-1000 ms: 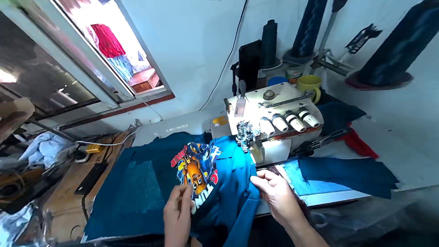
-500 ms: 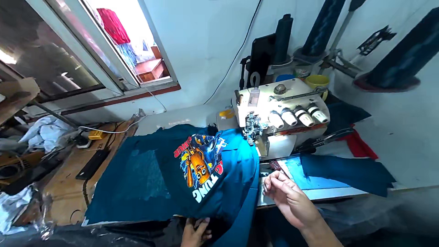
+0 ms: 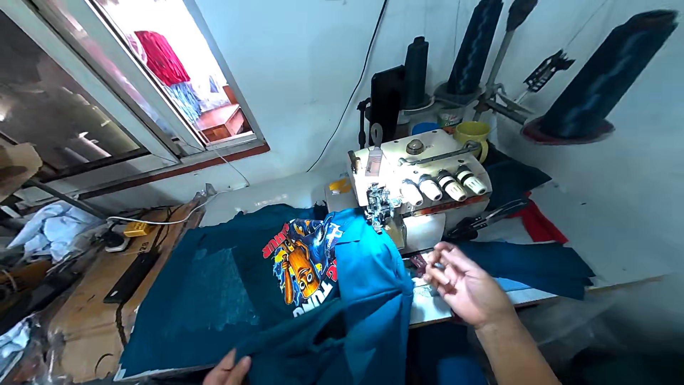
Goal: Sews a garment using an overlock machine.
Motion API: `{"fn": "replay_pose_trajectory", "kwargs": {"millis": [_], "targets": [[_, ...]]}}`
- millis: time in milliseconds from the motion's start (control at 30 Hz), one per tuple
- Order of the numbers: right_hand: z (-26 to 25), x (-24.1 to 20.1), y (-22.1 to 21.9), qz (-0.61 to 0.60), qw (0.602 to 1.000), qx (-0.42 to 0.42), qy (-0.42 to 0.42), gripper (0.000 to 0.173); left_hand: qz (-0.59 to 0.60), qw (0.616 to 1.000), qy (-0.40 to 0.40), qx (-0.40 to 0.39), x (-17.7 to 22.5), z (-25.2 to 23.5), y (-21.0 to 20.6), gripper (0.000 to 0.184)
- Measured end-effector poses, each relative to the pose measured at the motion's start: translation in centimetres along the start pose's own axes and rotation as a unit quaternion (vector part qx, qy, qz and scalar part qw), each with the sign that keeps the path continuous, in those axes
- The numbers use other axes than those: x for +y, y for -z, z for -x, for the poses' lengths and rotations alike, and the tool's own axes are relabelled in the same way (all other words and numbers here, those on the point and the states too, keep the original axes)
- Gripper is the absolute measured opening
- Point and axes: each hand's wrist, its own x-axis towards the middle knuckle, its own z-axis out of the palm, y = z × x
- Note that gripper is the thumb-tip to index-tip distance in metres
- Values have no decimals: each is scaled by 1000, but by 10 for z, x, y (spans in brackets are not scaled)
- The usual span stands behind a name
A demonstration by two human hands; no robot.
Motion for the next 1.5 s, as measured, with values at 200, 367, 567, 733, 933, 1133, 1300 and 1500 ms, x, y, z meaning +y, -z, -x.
{"fn": "replay_pose_trajectory", "kwargs": {"millis": [200,367,567,733,933,1133,1300,1500], "targets": [[2,-3,3,-132,980,-87,118,41,-82,989,-106,61,51,-31,17,39],[-3,-4,13,-4,986,123,111,29,-107,982,-78,134,45,-39,24,32],[15,43,0,206,972,-16,109,16,-115,985,-57,116,37,-43,21,28],[16,80,-30,164,973,-161,30,11,-113,966,-154,175,65,-93,21,21],[23,97,-31,175,971,-111,117,2,-309,929,-197,61,58,-102,-56,35],[41,92,-30,142,968,-157,136,15,-456,809,-370,28,-13,-63,-177,39],[39,90,-27,153,971,-138,124,15,-451,820,-341,86,-23,-86,-161,22],[38,94,-26,166,976,-98,103,18,84,991,-6,-103,42,-101,-126,20]]}}
